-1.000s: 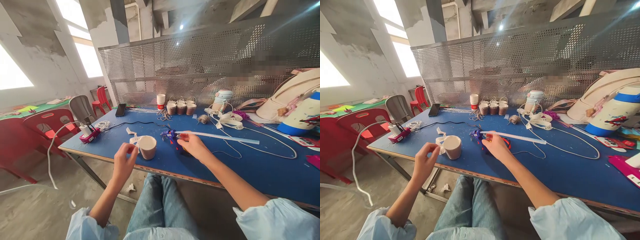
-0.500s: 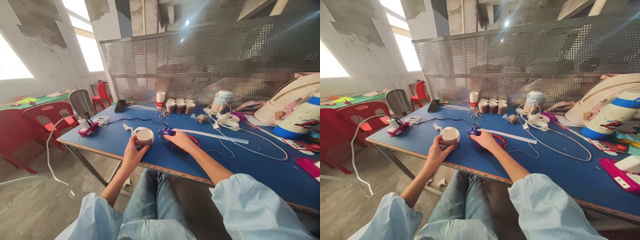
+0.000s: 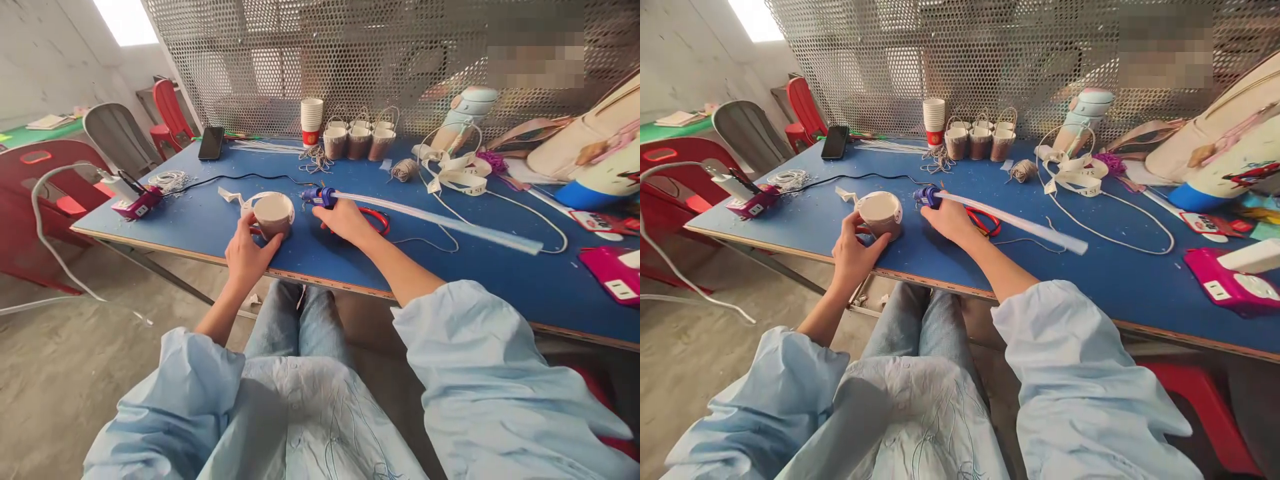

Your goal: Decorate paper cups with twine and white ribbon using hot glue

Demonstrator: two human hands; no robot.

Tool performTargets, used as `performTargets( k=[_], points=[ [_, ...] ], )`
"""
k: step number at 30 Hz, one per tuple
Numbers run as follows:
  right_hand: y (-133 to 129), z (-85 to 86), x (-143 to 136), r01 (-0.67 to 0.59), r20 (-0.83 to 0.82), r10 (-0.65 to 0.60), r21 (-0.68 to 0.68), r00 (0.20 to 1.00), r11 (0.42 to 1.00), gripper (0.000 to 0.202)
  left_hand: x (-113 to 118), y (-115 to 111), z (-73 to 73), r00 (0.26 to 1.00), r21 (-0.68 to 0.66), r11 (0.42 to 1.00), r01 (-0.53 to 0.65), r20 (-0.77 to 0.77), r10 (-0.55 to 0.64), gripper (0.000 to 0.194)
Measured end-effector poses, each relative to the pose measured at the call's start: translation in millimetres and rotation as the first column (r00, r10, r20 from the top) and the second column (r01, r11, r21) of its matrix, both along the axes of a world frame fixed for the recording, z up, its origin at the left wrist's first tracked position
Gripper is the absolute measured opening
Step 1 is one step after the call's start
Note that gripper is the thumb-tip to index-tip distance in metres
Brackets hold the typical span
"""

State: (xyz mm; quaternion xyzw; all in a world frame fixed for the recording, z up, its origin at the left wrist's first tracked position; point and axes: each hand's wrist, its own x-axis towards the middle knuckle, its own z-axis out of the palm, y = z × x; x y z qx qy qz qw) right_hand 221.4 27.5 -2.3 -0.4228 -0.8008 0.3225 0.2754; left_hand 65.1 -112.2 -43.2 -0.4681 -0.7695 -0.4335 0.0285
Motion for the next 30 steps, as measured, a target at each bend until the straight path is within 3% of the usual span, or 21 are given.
performTargets(
  k=[8, 17, 21, 24, 26, 28, 30],
  points=[
    [-3, 6.1, 6, 0.011, -0.321, -0.033, -0.07, 0.946, 0.997, 0.012, 4, -1, 0.0, 0.996, -0.021, 0.996, -0.082, -0.043, 0.081, 0.062],
    [-5, -1.8, 5, 0.006, -0.327, -0.032, -0.08, 0.944, 0.997, 0.016, 2, -3, -7.9, 0.997, 0.046, 0.998, -0.046, -0.053, 0.049, 0.057],
    [-11, 3.0, 13, 0.011, -0.291, -0.033, -0.078, 0.956, 0.997, 0.02, -1, -6, -8.4, 0.994, 0.192, 0.978, 0.081, 0.052, -0.093, 0.044],
    [-14, 3.6, 18, 0.002, -0.271, -0.026, -0.09, 0.962, 0.996, 0.027, -15, -6, -1.5, 0.964, 0.314, 0.935, 0.166, 0.15, -0.221, 0.022],
    [-17, 3.9, 19, -0.017, -0.264, -0.01, -0.101, 0.964, 0.995, 0.031, -31, -3, 6.6, 0.969, 0.338, 0.927, 0.165, 0.12, -0.217, 0.018],
    [-20, 5.2, 19, -0.042, -0.265, 0.012, -0.111, 0.964, 0.993, 0.033, -50, 2, 15.7, 0.975, 0.278, 0.937, 0.213, -0.003, -0.221, 0.03],
    [-24, 8.0, 19, -0.067, -0.274, 0.031, -0.122, 0.961, 0.99, 0.034, -70, 11, 23.7, 0.936, 0.105, 0.935, 0.34, -0.134, -0.325, 0.046]
  ],
)
